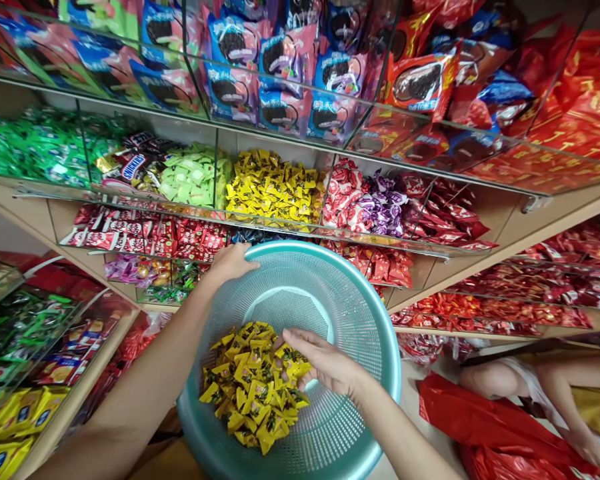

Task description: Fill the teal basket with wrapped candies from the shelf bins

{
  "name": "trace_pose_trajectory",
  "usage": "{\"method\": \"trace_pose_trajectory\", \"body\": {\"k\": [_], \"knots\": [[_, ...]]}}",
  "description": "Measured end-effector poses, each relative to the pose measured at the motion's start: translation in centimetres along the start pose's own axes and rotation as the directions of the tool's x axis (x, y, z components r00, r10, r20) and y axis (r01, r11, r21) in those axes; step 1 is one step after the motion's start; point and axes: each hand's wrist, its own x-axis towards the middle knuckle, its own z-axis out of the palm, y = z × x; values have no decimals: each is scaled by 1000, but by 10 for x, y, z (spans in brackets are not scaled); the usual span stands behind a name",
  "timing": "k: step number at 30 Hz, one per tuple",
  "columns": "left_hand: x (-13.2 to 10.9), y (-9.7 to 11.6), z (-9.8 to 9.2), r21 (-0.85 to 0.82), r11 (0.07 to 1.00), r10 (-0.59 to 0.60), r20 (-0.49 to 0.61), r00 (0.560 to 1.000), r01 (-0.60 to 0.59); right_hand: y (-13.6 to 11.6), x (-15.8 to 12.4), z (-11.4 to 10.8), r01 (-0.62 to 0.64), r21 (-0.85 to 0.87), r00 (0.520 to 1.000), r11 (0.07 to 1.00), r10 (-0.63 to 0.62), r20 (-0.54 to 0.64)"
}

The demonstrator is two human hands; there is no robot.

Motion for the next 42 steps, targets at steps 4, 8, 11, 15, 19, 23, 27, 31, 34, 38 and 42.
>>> {"method": "trace_pose_trajectory", "body": {"k": [4,8,11,15,19,23,27,31,34,38,42], "knots": [[-1,-1,1,-1,1000,0,0,1000,0,-2,3,0,20,182,997,983,-32,64],[-1,-3,1,1,1000,-7,5,1000,7,-3,3,2,39,155,994,987,-55,99],[-1,-5,1,4,1000,-12,4,1000,12,0,4,2,20,53,996,998,-24,82],[0,-7,2,-8,1000,-18,3,1000,18,3,7,0,6,-49,997,999,-2,81],[0,-10,2,-3,1000,-14,-6,1000,14,5,8,-4,-18,-206,993,978,41,112],[0,-12,1,2,1000,-13,-6,1000,13,8,8,-7,-102,-351,966,931,176,187],[0,-12,1,-15,1000,-22,7,1000,22,10,6,-5,-156,-387,941,909,256,222],[0,-12,1,-17,1000,-18,-5,1000,18,9,5,-5,-158,-372,943,915,251,218],[-1,-12,1,-18,1000,-16,-11,1000,16,7,6,-6,-131,-342,968,931,195,160],[-1,-12,0,-37,999,-29,7,1000,30,1,8,-5,-34,-254,998,967,47,45],[-1,-12,1,-31,999,-26,3,1000,26,-5,7,-2,38,-140,999,989,-40,-13]]}}
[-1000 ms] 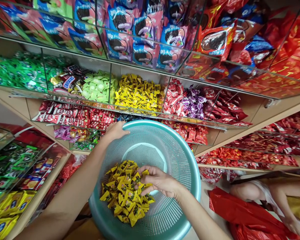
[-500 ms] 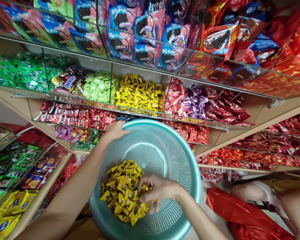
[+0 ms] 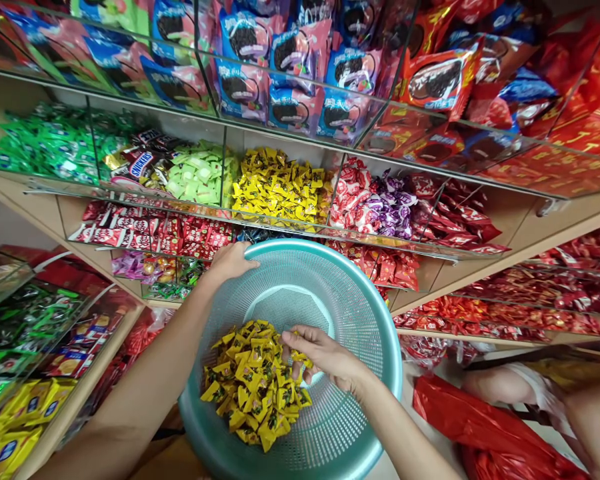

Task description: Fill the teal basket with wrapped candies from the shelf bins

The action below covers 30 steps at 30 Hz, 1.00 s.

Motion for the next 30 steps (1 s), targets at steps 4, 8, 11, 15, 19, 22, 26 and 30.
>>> {"method": "trace_pose_trajectory", "body": {"k": [4,8,11,15,19,22,26,30], "knots": [[0,-1,1,8,1000,6,-14,1000,-6,0,0,3,4,105,1000,994,-7,26],[-1,-2,1,-3,1000,7,-8,1000,-7,3,0,4,34,89,993,996,-43,106],[0,-3,1,4,1000,3,-12,1000,-3,4,0,5,59,-8,983,998,-56,176],[0,-4,0,18,1000,0,-14,1000,0,6,1,6,20,-19,973,1000,-15,231],[-1,-4,0,16,1000,-2,-15,1000,2,9,3,7,-32,-64,976,997,45,215],[-1,-4,-1,5,1000,-13,-10,1000,13,8,3,7,-67,-137,974,988,95,207],[-2,-4,-1,-7,1000,-26,-4,1000,26,-2,-3,8,-12,-130,991,991,30,133],[-2,-4,-1,4,1000,-15,-12,1000,15,-11,-7,10,128,34,991,991,-129,32]]}}
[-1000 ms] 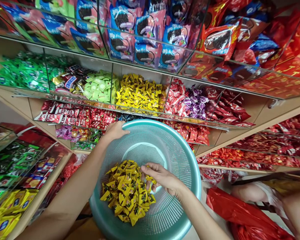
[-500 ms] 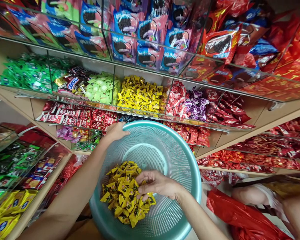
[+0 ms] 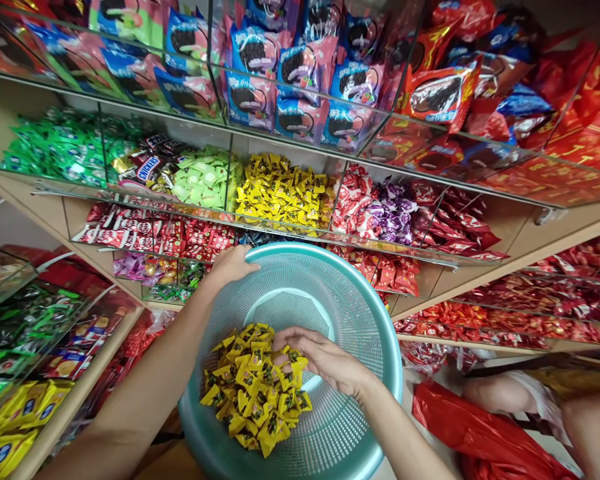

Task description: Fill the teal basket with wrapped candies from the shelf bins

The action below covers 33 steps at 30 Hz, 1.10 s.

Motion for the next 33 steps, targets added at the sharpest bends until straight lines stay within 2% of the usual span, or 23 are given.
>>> {"method": "trace_pose_trajectory", "body": {"k": [3,7,13,17,20,22,24,26,30,33], "knots": [[0,1,0,-5,1000,7,1,1000,-7,1,1,-2,49,38,998,998,-51,31],[-1,2,-2,-17,1000,-2,6,1000,2,3,2,0,91,-65,994,994,-87,68],[-3,1,-4,-27,1000,-9,5,1000,9,-2,-3,35,205,-210,976,956,-185,111],[-4,-1,-4,-16,1000,-15,-2,1000,15,2,-9,52,203,-345,978,916,-172,119],[-4,1,-4,-9,1000,-26,-2,1000,26,0,-12,52,185,-496,983,848,-149,111],[-5,3,-5,-7,1000,-25,-3,1000,25,-9,-11,48,214,-578,976,788,-199,90],[-5,3,-5,-6,1000,-20,-8,1000,20,-23,-6,43,272,-608,952,746,-302,55],[-6,2,-4,-3,1000,-15,-21,1000,15,-42,2,35,327,-645,907,691,-421,9],[-6,-3,-2,10,1000,-2,-34,999,2,-90,25,15,354,-779,792,517,-609,-45],[-6,-7,-1,14,1000,-16,-32,999,17,-127,51,-3,343,-864,710,368,-704,-18]]}}
